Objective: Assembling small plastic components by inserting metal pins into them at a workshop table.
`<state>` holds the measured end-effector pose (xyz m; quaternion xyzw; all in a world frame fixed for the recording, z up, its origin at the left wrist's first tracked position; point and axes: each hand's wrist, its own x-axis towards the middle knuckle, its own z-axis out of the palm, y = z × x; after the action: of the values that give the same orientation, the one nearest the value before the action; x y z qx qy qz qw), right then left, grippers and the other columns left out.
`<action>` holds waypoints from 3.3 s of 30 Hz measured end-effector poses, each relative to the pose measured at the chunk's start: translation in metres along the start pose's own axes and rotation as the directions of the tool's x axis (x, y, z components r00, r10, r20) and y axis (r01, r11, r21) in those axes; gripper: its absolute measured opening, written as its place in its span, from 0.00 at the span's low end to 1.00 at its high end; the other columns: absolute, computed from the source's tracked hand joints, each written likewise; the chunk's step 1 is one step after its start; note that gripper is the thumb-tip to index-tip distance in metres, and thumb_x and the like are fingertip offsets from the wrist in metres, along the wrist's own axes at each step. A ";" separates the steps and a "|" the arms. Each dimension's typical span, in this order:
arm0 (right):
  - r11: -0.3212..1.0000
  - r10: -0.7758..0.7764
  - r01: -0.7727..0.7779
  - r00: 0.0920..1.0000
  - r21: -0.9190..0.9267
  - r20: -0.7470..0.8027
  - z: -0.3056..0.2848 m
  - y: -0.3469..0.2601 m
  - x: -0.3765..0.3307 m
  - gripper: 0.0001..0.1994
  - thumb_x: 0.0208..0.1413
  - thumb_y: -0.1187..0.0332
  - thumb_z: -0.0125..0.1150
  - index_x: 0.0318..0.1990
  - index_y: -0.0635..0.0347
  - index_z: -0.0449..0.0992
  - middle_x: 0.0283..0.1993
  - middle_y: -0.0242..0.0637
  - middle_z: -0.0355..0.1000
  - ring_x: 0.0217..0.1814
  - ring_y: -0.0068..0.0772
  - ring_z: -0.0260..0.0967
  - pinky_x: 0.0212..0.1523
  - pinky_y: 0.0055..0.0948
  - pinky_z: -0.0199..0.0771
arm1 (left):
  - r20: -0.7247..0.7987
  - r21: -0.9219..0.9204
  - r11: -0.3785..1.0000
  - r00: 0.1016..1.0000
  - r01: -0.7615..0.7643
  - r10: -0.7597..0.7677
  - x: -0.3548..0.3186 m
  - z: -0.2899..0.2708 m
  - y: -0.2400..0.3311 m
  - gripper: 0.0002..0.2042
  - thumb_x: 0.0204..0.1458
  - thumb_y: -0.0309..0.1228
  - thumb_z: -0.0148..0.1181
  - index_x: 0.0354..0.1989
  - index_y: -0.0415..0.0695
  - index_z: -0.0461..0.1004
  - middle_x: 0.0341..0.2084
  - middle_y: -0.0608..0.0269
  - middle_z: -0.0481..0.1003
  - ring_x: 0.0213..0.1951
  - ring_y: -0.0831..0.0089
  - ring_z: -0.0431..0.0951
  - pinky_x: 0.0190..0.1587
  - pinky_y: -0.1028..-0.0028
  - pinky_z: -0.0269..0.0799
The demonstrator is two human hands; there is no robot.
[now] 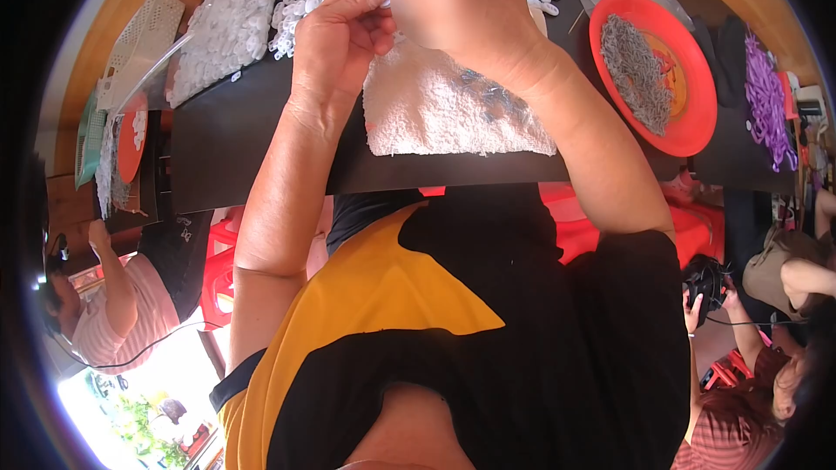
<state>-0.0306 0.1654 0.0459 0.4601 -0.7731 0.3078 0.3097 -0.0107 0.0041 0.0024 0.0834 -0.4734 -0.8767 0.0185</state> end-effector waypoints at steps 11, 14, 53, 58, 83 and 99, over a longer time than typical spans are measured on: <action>0.803 0.186 -0.224 0.974 0.552 0.125 0.003 0.015 -0.006 0.02 0.50 0.78 0.59 0.30 0.67 0.72 0.26 0.35 0.70 0.28 0.24 0.68 0.30 0.25 0.67 | -0.075 0.095 0.989 0.990 -0.114 0.121 -0.006 0.009 -0.001 0.03 0.48 0.17 0.60 0.29 0.32 0.72 0.23 0.54 0.76 0.18 0.72 0.73 0.17 0.78 0.63; 0.754 0.399 -0.516 0.851 0.406 0.341 0.004 0.026 -0.015 0.02 0.51 0.78 0.57 0.32 0.66 0.72 0.28 0.30 0.70 0.31 0.19 0.65 0.33 0.22 0.66 | -0.063 0.099 0.987 0.989 -0.128 0.134 -0.005 0.009 -0.004 0.04 0.47 0.16 0.60 0.29 0.32 0.72 0.22 0.56 0.75 0.18 0.73 0.73 0.17 0.78 0.63; 0.603 0.373 -0.687 0.691 0.404 0.619 -0.002 0.054 -0.016 0.01 0.49 0.78 0.61 0.28 0.65 0.76 0.24 0.29 0.71 0.27 0.19 0.67 0.28 0.22 0.67 | -0.050 0.475 0.876 0.992 -0.082 0.119 0.000 0.003 0.000 0.06 0.44 0.19 0.60 0.31 0.33 0.77 0.22 0.58 0.77 0.18 0.76 0.73 0.19 0.80 0.63; 0.862 0.377 -0.499 0.749 0.089 0.545 -0.008 0.062 -0.022 0.03 0.49 0.75 0.56 0.31 0.64 0.73 0.27 0.32 0.69 0.30 0.21 0.66 0.35 0.23 0.67 | -0.050 0.338 0.938 0.994 -0.073 0.095 0.000 0.005 -0.001 0.03 0.44 0.17 0.60 0.29 0.33 0.76 0.19 0.59 0.75 0.17 0.76 0.72 0.17 0.78 0.62; 0.314 0.532 -0.782 0.615 0.539 0.582 -0.004 0.042 -0.012 0.03 0.52 0.76 0.60 0.28 0.66 0.76 0.25 0.30 0.71 0.28 0.20 0.68 0.29 0.22 0.68 | 0.114 0.519 0.854 0.993 -0.049 -0.013 -0.004 0.003 0.010 0.06 0.46 0.20 0.58 0.33 0.34 0.77 0.21 0.60 0.75 0.19 0.76 0.73 0.19 0.79 0.63; 0.959 0.126 -0.185 0.957 0.215 0.260 -0.014 0.033 -0.009 0.05 0.45 0.73 0.62 0.26 0.64 0.73 0.24 0.47 0.72 0.28 0.47 0.72 0.29 0.37 0.70 | 0.163 0.413 0.910 0.982 0.016 -0.091 -0.011 0.014 0.012 0.08 0.52 0.26 0.55 0.31 0.33 0.77 0.19 0.59 0.75 0.18 0.78 0.69 0.18 0.80 0.59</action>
<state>-0.0542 0.1933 0.0415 0.4653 -0.7970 0.3624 0.1301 -0.0026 0.0099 0.0213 0.0196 -0.6441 -0.7618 -0.0659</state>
